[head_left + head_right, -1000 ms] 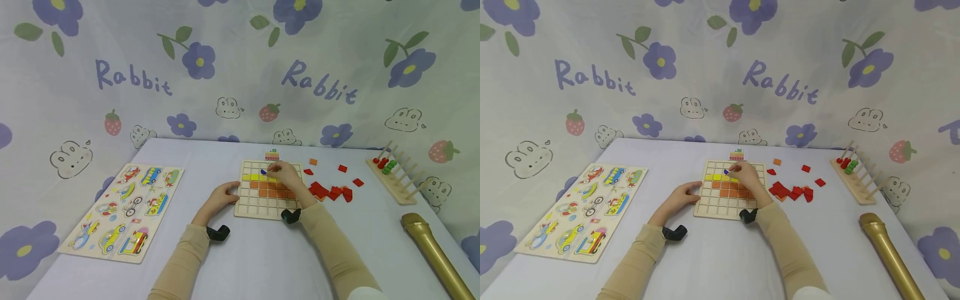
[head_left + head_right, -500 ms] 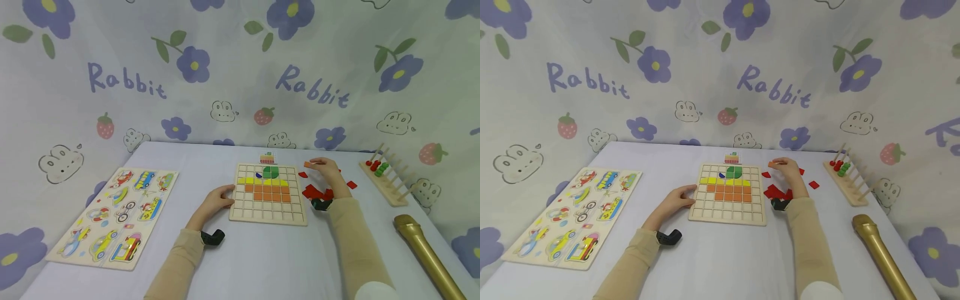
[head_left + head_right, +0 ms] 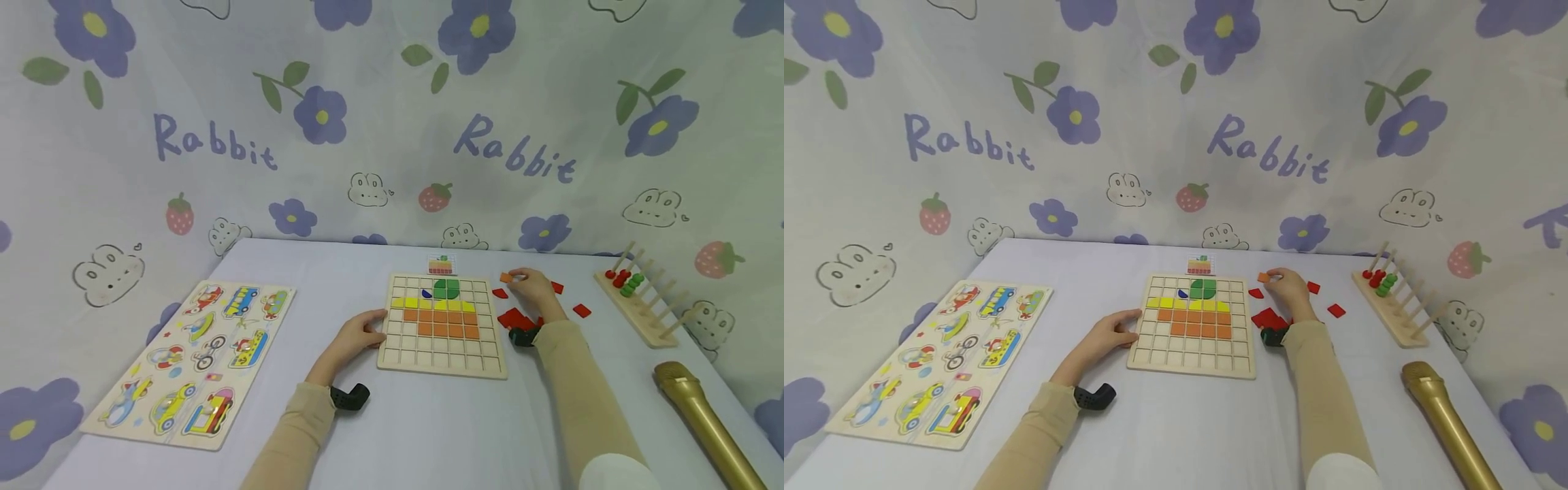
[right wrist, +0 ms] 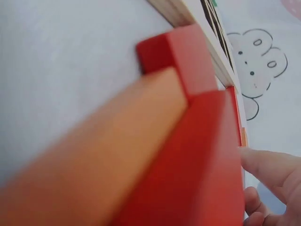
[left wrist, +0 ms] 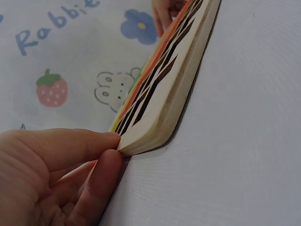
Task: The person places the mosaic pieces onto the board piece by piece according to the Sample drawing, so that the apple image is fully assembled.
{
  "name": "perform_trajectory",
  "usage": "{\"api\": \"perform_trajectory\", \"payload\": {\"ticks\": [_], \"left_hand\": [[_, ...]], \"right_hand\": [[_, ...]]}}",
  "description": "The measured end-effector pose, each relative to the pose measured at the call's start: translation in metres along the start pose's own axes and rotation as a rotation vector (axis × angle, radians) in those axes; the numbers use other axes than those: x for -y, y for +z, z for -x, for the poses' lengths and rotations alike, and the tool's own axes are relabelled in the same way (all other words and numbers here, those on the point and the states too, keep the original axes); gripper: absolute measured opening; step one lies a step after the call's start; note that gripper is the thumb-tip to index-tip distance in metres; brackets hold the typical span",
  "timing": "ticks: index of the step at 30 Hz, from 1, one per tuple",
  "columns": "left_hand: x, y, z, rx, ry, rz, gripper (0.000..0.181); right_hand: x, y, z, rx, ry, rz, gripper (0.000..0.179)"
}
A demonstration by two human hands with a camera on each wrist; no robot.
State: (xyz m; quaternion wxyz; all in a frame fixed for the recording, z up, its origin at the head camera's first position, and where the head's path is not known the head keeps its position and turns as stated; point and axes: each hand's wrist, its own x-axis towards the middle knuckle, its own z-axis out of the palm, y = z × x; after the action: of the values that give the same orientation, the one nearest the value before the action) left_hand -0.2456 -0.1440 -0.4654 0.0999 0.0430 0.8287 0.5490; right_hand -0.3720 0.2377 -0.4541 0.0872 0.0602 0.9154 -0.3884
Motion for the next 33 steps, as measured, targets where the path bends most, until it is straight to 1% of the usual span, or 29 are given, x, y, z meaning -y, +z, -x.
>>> {"api": "perform_trajectory", "payload": {"ticks": [2,3,4,7,9,13,17,20,23,24,28,31,33], "left_hand": [[-0.001,0.0,0.001,-0.006,0.002,-0.003,0.054],[0.004,0.0,-0.002,-0.01,0.003,0.001,0.054],[0.004,0.0,-0.001,-0.008,0.004,0.0,0.054],[0.004,-0.002,0.001,-0.006,-0.005,-0.003,0.054],[0.004,-0.003,0.001,-0.008,-0.016,-0.012,0.054],[0.005,-0.005,0.002,-0.016,-0.02,-0.026,0.055],[0.004,-0.005,0.001,-0.016,-0.026,-0.023,0.055],[0.003,-0.005,-0.001,-0.007,-0.027,-0.023,0.055],[0.001,-0.004,-0.006,-0.003,-0.004,-0.036,0.054],[0.001,-0.003,-0.007,-0.003,0.005,-0.039,0.054],[0.0,-0.002,-0.01,-0.009,0.002,-0.048,0.054],[0.003,-0.001,-0.008,-0.006,-0.015,-0.052,0.054],[0.005,-0.001,-0.007,-0.006,-0.015,-0.051,0.054]], "right_hand": [[0.002,0.001,0.003,-0.011,-0.011,0.006,0.045],[0.004,0.001,0.004,-0.017,-0.017,-0.009,0.045],[0.006,0.001,0.006,-0.02,-0.026,-0.019,0.045],[0.017,0.003,0.013,-0.019,-0.07,-0.073,0.047],[0.029,0.006,0.02,-0.004,-0.111,-0.127,0.047],[0.057,0.021,0.037,0.036,-0.216,-0.188,0.046],[0.082,0.043,0.055,0.087,-0.296,-0.199,0.042],[0.095,0.063,0.067,0.146,-0.315,-0.18,0.038],[0.103,0.081,0.076,0.216,-0.335,-0.151,0.035],[0.106,0.086,0.078,0.234,-0.343,-0.122,0.033],[0.11,0.105,0.085,0.308,-0.407,-0.029,0.029],[0.109,0.115,0.088,0.331,-0.415,0.013,0.027],[0.108,0.12,0.089,0.328,-0.408,0.021,0.027]]}}
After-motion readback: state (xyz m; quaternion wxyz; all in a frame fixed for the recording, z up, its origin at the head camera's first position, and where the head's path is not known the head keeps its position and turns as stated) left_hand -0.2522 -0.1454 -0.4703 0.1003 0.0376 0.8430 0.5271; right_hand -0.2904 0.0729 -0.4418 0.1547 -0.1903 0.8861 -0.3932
